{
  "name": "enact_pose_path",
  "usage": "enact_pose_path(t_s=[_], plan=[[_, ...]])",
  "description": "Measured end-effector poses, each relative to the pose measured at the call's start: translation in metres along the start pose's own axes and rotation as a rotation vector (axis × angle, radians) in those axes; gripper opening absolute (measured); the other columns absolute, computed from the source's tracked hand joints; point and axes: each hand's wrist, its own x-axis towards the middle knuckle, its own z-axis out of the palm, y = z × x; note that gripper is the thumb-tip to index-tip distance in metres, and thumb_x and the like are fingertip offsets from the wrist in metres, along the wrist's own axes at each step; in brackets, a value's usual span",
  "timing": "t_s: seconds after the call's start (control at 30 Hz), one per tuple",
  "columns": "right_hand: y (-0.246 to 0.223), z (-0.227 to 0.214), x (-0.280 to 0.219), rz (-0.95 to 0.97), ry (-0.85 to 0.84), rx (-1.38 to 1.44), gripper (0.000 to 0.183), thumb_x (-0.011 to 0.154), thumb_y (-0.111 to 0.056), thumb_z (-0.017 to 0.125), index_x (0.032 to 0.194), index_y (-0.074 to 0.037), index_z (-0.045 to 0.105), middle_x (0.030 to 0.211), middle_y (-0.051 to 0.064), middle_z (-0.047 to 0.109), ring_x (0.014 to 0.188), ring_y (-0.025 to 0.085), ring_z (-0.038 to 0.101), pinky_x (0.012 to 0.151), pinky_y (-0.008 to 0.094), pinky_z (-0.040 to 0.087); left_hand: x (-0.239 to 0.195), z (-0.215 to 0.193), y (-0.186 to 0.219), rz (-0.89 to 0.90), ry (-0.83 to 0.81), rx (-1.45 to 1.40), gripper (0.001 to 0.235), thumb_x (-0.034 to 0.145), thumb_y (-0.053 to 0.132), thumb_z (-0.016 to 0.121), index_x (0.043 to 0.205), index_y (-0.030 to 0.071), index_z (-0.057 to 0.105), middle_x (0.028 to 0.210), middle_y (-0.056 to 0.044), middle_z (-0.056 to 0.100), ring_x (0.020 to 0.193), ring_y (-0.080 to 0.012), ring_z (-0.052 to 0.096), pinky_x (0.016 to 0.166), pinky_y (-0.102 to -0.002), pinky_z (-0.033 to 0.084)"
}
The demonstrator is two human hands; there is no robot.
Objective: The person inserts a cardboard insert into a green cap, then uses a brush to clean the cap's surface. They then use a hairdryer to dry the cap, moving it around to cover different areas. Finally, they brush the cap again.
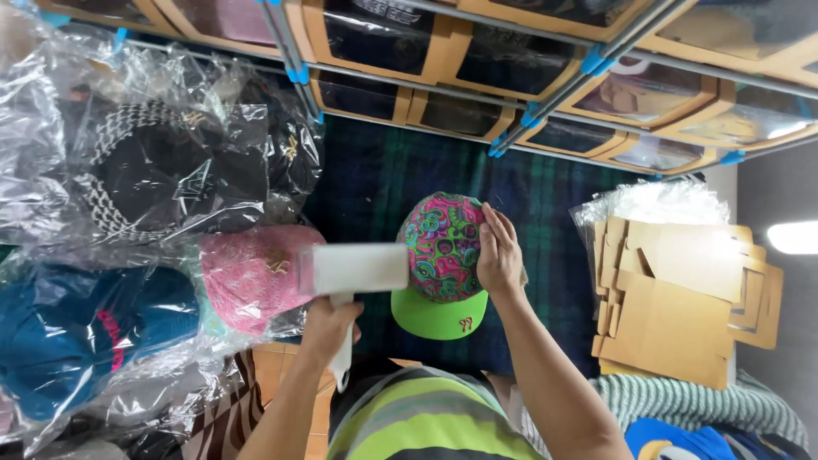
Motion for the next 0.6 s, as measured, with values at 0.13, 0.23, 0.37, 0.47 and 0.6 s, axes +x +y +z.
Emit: enact_pose_path(t_s=[0.13, 0.23, 0.37, 0.47, 0.6], plan=[[-0.037, -0.021, -0.034, -0.284, 0.159, -0.031, 0.031, 0.106, -0.021, 0.053, 0.135, -0.015, 0.062, 0.132, 0.011, 0.059, 0.128, 0.033, 0.050, 0.108, 0.048, 0.043, -0.062, 0.021, 0.030, -0.011, 0.021, 0.026, 0.013, 0.077, 0.008, 0.075, 0.081, -0.001, 0.067, 0.052, -0.009, 0.061, 0.039, -0.0185, 0.060, 0.037, -0.028, 0.046], [-0.087, -0.052, -0.081, -0.484, 0.020, 0.020, 0.029, 0.102, -0.017, 0.054, 0.127, -0.006, 0.061, 0.116, 0.012, 0.062, 0.103, 0.030, 0.056, 0.097, 0.047, 0.046, -0.075, 0.061, 0.087, -0.256, 0.260, -0.336, 0.024, 0.071, 0.010, 0.076, 0.091, 0.000, 0.069, 0.069, -0.015, 0.064, 0.058, -0.0249, 0.060, 0.052, -0.039, 0.048], [-0.126, -0.075, -0.130, -0.403, -0.498, 0.132, 0.068, 0.086, -0.022, 0.064, 0.142, 0.004, 0.036, 0.141, 0.030, 0.042, 0.140, 0.047, 0.042, 0.098, 0.054, 0.055, -0.070, 0.145, 0.063, -0.026, 0.101, -0.522, 0.060, 0.073, 0.009, 0.088, 0.127, 0.002, 0.063, 0.125, -0.010, 0.070, 0.113, -0.0215, 0.068, 0.104, -0.036, 0.056], [-0.094, -0.091, -0.113, -0.330, -0.313, 0.099, 0.078, 0.075, -0.024, 0.056, 0.145, 0.006, 0.039, 0.141, 0.031, 0.044, 0.130, 0.050, 0.052, 0.098, 0.054, 0.053, -0.060, 0.158, 0.076, 0.196, 0.082, -0.321, 0.057, 0.076, 0.020, 0.085, 0.127, 0.005, 0.063, 0.129, -0.012, 0.066, 0.119, -0.0259, 0.063, 0.106, -0.040, 0.051], [-0.085, -0.127, -0.060, -0.496, -0.076, 0.056, 0.045, 0.076, -0.004, 0.062, 0.120, 0.007, 0.058, 0.110, 0.022, 0.056, 0.100, 0.048, 0.060, 0.081, 0.047, 0.056, -0.036, 0.170, 0.101, 0.520, 0.061, -0.029, 0.055, 0.081, 0.036, 0.080, 0.127, 0.011, 0.063, 0.135, -0.013, 0.060, 0.127, -0.0326, 0.055, 0.108, -0.046, 0.044]])
